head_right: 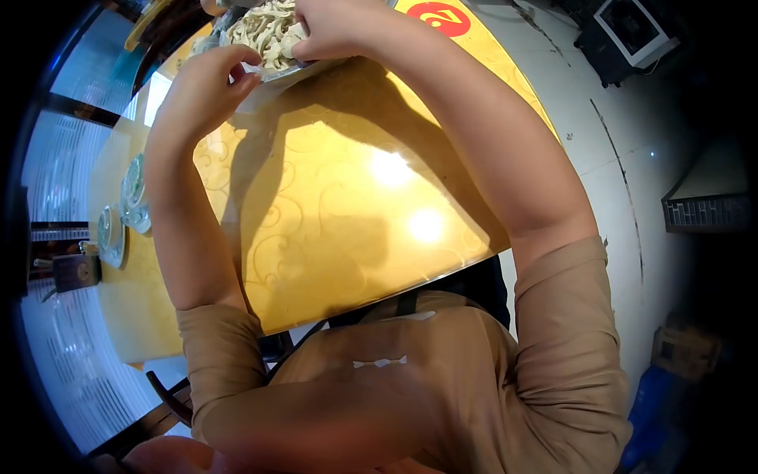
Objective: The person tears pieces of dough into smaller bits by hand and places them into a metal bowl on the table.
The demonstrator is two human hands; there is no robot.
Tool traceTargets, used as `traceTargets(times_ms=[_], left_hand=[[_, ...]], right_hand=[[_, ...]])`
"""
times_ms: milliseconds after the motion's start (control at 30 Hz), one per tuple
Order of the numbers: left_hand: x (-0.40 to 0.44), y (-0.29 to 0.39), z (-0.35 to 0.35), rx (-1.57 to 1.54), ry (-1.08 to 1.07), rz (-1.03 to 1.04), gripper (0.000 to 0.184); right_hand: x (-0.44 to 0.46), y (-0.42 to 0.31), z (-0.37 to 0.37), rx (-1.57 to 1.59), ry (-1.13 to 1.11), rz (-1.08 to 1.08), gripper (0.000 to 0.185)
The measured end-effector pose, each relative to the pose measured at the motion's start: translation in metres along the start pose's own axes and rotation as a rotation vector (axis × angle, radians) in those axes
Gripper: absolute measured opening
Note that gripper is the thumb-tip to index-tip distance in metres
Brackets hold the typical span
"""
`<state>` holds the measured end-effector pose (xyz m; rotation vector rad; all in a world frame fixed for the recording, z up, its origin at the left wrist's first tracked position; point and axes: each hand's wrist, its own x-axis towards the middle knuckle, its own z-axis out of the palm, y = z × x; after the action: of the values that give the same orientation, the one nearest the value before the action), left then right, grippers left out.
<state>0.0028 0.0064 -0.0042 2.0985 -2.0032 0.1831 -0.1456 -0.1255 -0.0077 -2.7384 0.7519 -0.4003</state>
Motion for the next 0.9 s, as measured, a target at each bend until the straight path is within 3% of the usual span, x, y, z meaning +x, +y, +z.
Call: traceTargets(times_ms=[133, 233, 267, 333, 433, 533, 567, 667, 700, 900], left_hand=[[0.002, 0.000, 0.002, 0.001, 0.009, -0.029, 0.018], [0.003, 0.000, 0.003, -0.058, 0.030, -0.099, 0.020], [0.003, 0.001, 0.004, -0.095, 0.075, -0.112, 0.021], [0.005, 0.002, 0.003, -0.162, 0.168, -0.137, 0.025], [0.008, 0.006, 0.003, -0.293, 0.218, -0.216, 0.039], [0.011, -0.003, 0.015, -0.734, 0.287, -0.187, 0.052], [0.011, -0.005, 0.013, -0.870, 0.209, -0.268, 0.059], [0.019, 0.002, 0.020, -1.196, 0.237, -0.259, 0.055], [0.022, 0.004, 0.021, -1.204, 0.217, -0.249, 0.064], [0.037, 0.002, 0.026, -1.227, 0.268, -0.248, 0.044]], right_hand=[[0.006, 0.009, 0.012, 0.167, 0.164, -0.154, 0.039], [0.007, 0.015, -0.007, 0.186, 0.125, -0.138, 0.038], [0.014, 0.015, -0.010, 0.251, 0.110, -0.014, 0.038], [0.019, 0.022, -0.018, 0.573, 0.004, -0.096, 0.037], [0.022, 0.028, -0.016, 0.808, 0.074, -0.332, 0.038], [0.018, 0.033, -0.008, 0.640, 0.312, -0.346, 0.039], [0.020, 0.034, -0.006, 0.657, 0.285, -0.347, 0.041], [0.020, 0.034, -0.003, 0.744, 0.176, -0.247, 0.044], [0.022, 0.034, 0.000, 0.791, 0.168, -0.328, 0.045], [0.023, 0.037, 0.010, 1.119, 0.105, -0.321, 0.037]])
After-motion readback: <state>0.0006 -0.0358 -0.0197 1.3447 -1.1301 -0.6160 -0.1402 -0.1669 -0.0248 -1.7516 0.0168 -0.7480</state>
